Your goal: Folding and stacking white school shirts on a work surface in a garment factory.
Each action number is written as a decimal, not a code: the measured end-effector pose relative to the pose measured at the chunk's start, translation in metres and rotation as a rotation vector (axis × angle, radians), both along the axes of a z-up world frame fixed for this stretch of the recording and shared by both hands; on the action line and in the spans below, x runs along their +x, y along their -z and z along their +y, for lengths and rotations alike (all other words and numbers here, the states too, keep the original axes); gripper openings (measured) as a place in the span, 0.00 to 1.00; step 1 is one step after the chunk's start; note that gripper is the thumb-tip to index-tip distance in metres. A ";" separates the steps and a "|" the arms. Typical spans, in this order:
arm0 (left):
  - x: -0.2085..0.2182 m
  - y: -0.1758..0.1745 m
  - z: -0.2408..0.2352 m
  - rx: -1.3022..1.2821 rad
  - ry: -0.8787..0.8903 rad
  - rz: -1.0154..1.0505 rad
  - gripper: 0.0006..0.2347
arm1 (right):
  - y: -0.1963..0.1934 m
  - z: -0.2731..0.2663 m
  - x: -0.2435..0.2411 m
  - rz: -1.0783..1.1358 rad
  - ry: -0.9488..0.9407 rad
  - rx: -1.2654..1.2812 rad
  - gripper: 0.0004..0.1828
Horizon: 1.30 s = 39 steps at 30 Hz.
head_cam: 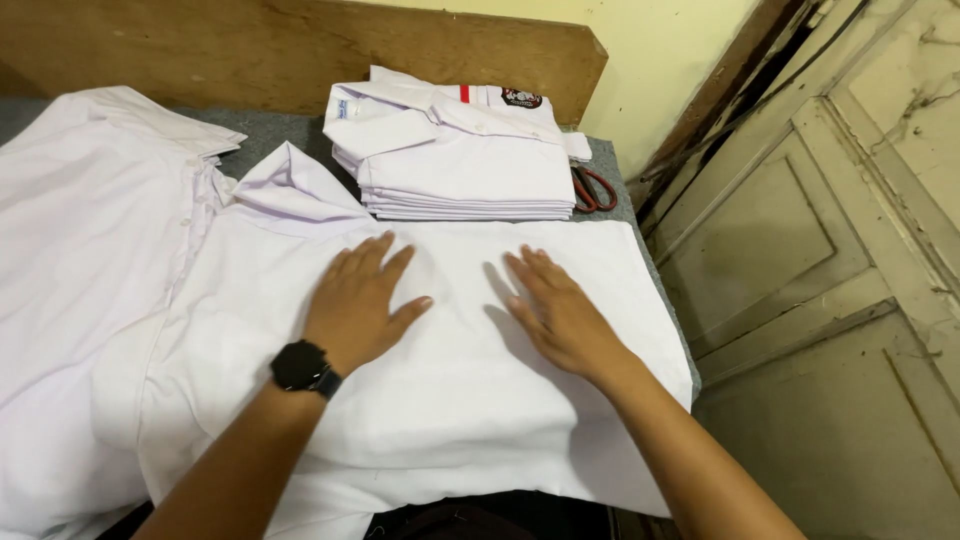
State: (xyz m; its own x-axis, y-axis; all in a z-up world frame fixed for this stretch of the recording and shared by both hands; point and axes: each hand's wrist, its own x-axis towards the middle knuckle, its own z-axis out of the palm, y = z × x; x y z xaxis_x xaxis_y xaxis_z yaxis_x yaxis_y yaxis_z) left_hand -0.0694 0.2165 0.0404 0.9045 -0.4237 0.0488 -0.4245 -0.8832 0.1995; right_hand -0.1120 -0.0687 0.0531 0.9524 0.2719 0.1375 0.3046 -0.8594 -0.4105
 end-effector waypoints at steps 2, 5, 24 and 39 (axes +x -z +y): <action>0.004 -0.010 -0.021 -0.040 0.037 0.018 0.33 | 0.005 0.016 0.032 0.036 -0.114 -0.099 0.33; 0.001 -0.022 -0.026 0.064 -0.128 0.269 0.41 | 0.019 0.009 0.057 0.187 0.006 -0.262 0.37; -0.059 0.013 0.101 0.200 -0.275 -0.455 0.31 | 0.029 -0.014 0.000 0.151 0.180 -0.218 0.40; -0.207 0.026 0.008 -0.660 -0.224 0.509 0.06 | 0.060 0.001 -0.144 -0.097 0.251 0.374 0.05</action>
